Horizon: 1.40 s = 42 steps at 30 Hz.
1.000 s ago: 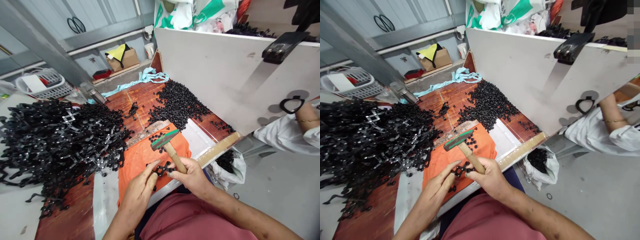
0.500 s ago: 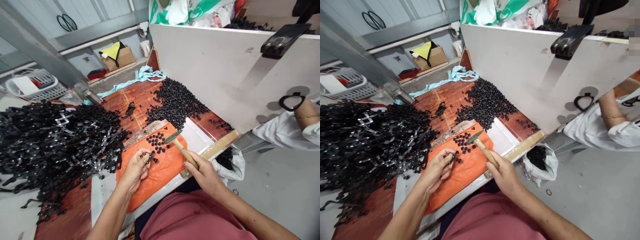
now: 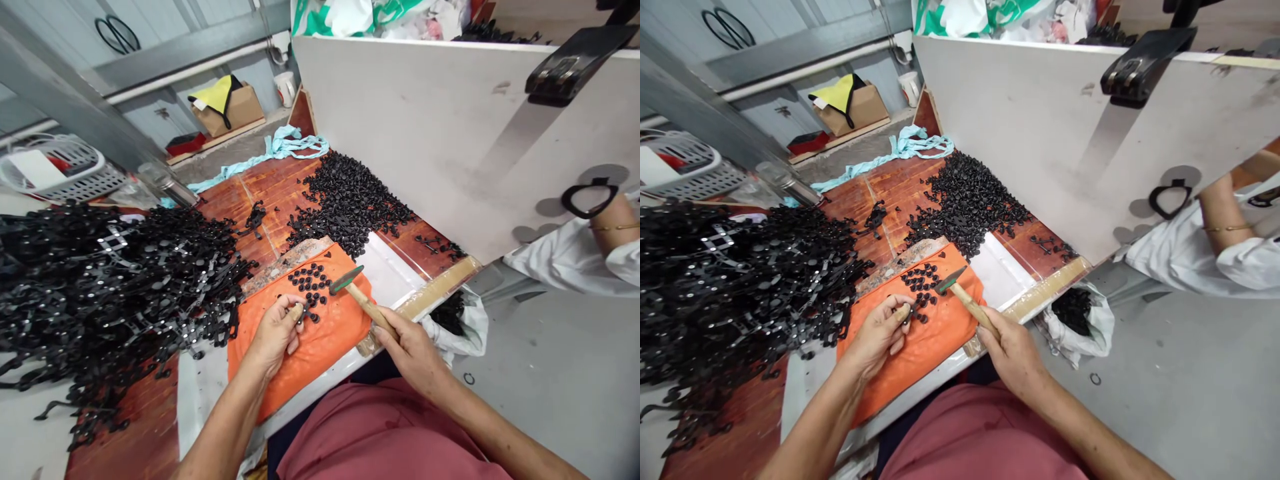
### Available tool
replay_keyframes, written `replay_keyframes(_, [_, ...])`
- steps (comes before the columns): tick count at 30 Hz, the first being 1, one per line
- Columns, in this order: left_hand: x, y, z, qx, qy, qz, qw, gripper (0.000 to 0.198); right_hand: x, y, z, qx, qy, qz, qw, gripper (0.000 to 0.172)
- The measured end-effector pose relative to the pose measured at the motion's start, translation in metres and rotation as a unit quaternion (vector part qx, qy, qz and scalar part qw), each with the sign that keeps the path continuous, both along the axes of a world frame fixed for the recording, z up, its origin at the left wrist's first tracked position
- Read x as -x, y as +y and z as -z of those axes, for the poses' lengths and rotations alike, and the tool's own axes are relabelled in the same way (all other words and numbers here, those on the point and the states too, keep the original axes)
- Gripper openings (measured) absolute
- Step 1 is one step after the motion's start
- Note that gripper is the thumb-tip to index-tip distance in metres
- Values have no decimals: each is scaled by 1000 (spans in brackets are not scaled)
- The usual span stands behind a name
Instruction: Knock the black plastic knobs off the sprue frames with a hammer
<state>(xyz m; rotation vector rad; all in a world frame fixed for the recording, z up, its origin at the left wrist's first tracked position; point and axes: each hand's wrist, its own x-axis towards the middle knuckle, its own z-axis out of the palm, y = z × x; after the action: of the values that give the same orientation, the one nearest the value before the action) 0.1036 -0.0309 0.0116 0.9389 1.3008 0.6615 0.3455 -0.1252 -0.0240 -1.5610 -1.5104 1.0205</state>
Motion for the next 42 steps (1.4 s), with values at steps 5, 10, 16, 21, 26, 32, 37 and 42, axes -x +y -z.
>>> replay_keyframes(5, [0,0,3,2,16,-2,1000,53,-3,2,-4,-26,-50,-34,998,41])
replay_keyframes(10, [-2,5,1,1,17,-3,1000,58,-4,12,-22,-83,-178,-76,978,46])
replay_keyframes(16, [-2,8,1,-5,21,-3,1000,61,2,24,-31,-147,-284,-94,943,54])
replay_keyframes(21, [-1,6,3,-9,26,-8,1000,58,5,24,-26,-170,-311,-113,928,54])
replay_keyframes(26, [0,8,8,-15,21,-3,1000,56,5,22,-25,-182,-339,-115,916,55])
replay_keyframes(32, [1,8,8,-9,29,2,1000,56,5,21,-28,-193,-339,-108,914,58])
replay_keyframes(37, [1,8,10,-13,27,-5,1000,55,6,21,-29,-176,-378,-129,900,59])
replay_keyframes(42, [0,9,13,-21,26,-9,999,54,8,20,-25,-178,-362,-119,907,55])
